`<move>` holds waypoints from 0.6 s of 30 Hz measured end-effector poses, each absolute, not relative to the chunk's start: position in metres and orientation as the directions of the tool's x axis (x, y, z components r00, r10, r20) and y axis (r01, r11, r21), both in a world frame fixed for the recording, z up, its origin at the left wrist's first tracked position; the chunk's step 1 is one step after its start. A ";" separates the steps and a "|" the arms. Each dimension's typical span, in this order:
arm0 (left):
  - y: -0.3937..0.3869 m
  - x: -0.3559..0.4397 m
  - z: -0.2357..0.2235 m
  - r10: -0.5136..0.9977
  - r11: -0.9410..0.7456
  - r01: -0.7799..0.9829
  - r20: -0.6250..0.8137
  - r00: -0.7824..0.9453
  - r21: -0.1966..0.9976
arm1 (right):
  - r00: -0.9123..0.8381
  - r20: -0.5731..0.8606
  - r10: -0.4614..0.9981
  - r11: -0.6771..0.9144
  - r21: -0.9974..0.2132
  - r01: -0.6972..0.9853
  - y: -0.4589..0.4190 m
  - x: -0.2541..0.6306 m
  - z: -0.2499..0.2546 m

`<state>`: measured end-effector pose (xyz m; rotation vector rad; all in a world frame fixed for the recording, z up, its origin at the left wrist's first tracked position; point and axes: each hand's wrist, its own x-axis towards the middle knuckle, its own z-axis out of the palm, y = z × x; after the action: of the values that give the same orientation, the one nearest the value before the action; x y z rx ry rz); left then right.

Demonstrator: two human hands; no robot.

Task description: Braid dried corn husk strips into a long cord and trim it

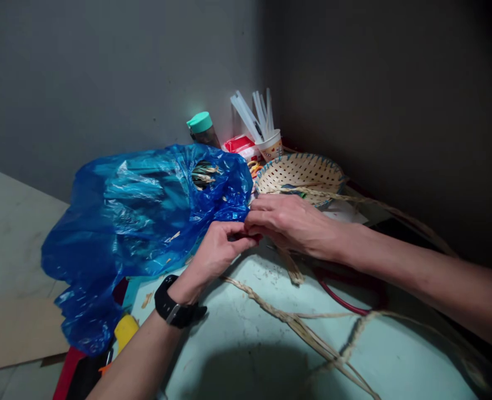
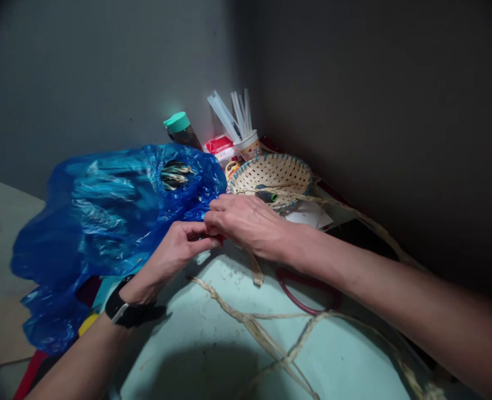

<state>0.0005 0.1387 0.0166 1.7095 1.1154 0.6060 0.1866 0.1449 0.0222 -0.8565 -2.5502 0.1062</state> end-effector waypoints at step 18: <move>0.138 -0.001 0.002 0.960 0.039 -0.083 -0.014 0.278 0.996 | -0.582 0.208 0.786 0.567 -0.618 0.545 0.135 0.188 0.014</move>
<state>-0.0013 0.1380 0.0023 1.2462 0.9516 1.0219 0.1877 0.1350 0.0137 -1.0692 -2.3349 0.6947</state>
